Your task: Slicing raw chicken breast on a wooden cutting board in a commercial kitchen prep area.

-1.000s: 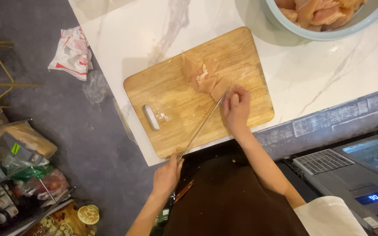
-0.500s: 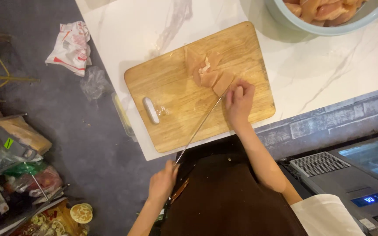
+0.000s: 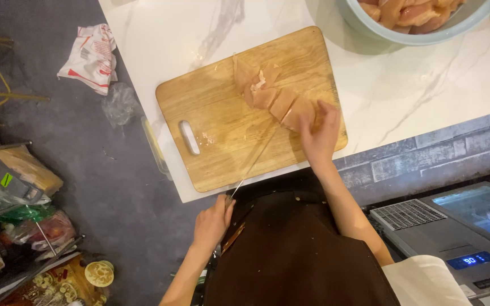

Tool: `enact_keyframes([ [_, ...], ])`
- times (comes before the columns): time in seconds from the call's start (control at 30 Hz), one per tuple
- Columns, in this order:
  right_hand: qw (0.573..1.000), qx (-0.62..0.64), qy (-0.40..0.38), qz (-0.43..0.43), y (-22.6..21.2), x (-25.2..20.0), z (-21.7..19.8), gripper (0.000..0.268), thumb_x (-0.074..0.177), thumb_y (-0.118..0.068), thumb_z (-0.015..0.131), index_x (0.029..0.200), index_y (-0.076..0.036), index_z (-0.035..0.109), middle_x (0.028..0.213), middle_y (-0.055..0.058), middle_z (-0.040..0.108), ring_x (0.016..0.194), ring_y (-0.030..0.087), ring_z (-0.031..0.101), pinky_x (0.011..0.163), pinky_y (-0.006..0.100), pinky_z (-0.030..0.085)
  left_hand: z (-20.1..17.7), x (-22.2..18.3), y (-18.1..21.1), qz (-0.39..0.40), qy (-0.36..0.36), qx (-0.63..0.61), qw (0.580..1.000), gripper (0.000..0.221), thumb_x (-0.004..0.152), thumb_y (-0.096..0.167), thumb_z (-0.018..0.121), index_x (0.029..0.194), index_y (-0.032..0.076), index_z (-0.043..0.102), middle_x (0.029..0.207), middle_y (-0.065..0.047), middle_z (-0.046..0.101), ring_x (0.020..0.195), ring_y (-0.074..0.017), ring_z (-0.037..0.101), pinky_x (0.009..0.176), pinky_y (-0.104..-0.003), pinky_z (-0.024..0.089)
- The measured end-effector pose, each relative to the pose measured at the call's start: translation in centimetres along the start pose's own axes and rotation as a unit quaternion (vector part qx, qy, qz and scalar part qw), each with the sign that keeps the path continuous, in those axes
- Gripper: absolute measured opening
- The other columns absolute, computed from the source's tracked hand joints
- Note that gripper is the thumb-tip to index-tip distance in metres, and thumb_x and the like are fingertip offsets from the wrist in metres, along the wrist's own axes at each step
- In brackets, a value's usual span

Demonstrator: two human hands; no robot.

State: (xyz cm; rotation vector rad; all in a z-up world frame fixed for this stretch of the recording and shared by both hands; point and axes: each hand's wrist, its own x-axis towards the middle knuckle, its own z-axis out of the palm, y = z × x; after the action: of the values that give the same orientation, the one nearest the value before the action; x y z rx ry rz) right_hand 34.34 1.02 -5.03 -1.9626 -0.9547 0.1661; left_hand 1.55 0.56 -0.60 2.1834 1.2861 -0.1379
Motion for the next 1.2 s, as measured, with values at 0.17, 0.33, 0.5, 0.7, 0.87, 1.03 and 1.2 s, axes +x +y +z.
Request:
enact_keyframes([
  [0.17,0.989,0.049,-0.125,0.067,0.5,0.6,0.3,0.064,0.081,-0.013,0.086,0.133,0.005,0.053,0.122,0.021,0.058,0.113,0.036,0.062,0.096,0.044,0.051,0.7,0.7,-0.3,-0.009,0.003,0.02,1.0,0.025,0.099,0.032,0.063,0.105,0.008,0.059,0.06,-0.015,0.068,0.056,-0.0411,0.067,0.049,-0.053,0.05],
  [0.33,0.975,0.102,-0.17,0.096,3.7,-0.3,1.0,0.045,0.082,-0.006,0.081,0.123,-0.002,0.061,0.119,0.017,0.06,0.11,0.03,0.064,0.093,0.038,0.055,0.7,1.7,0.0,-0.005,0.02,0.038,0.999,0.028,0.099,0.032,0.062,0.11,0.006,0.059,0.061,-0.016,0.068,0.055,-0.0402,0.067,0.049,-0.051,0.052],
  [0.5,0.982,0.069,-0.112,0.134,4.3,1.1,-1.1,0.02,0.099,-0.005,0.075,0.117,-0.008,0.068,0.119,0.011,0.064,0.102,0.025,0.073,0.09,0.034,0.06,1.0,2.4,1.7,0.018,0.021,0.011,1.0,0.028,0.098,0.032,0.062,0.109,0.007,0.06,0.069,-0.016,0.071,0.057,-0.0411,0.067,0.049,-0.052,0.052],
  [0.7,0.986,-0.035,-0.072,-0.143,-1.3,1.2,-0.5,0.042,0.08,-0.012,0.087,0.111,0.003,0.063,0.118,0.02,0.061,0.104,0.041,0.063,0.084,0.044,0.054,1.3,0.4,0.8,-0.028,-0.013,0.028,0.999,0.027,0.098,0.033,0.061,0.108,0.008,0.059,0.067,-0.017,0.07,0.059,-0.0421,0.067,0.051,-0.054,0.052],
  [0.87,0.989,-0.043,-0.079,-0.116,1.0,-0.1,1.2,0.036,0.085,-0.013,0.089,0.102,0.005,0.063,0.125,0.019,0.066,0.104,0.037,0.065,0.084,0.041,0.056,2.9,1.2,0.6,-0.023,-0.018,0.014,0.999,0.025,0.102,0.034,0.061,0.106,0.01,0.057,0.065,-0.018,0.068,0.061,-0.0435,0.067,0.054,-0.054,0.052],
  [1.03,0.985,-0.075,-0.059,-0.141,0.4,-0.4,1.3,0.033,0.083,-0.013,0.09,0.098,0.002,0.065,0.123,0.019,0.065,0.103,0.039,0.064,0.085,0.044,0.054,4.6,0.4,0.1,-0.041,0.001,-0.004,0.999,0.03,0.099,0.033,0.06,0.116,0.009,0.055,0.067,-0.02,0.069,0.058,-0.0443,0.067,0.05,-0.056,0.051],
  [1.2,0.983,-0.098,-0.058,-0.148,1.3,-0.2,1.8,0.03,0.083,-0.012,0.091,0.094,0.001,0.065,0.124,0.018,0.066,0.102,0.038,0.063,0.084,0.044,0.053,4.1,-2.3,-0.5,-0.107,-0.03,0.026,0.994,0.03,0.098,0.038,0.06,0.112,0.012,0.056,0.066,-0.019,0.069,0.061,-0.0448,0.068,0.053,-0.057,0.051],
])
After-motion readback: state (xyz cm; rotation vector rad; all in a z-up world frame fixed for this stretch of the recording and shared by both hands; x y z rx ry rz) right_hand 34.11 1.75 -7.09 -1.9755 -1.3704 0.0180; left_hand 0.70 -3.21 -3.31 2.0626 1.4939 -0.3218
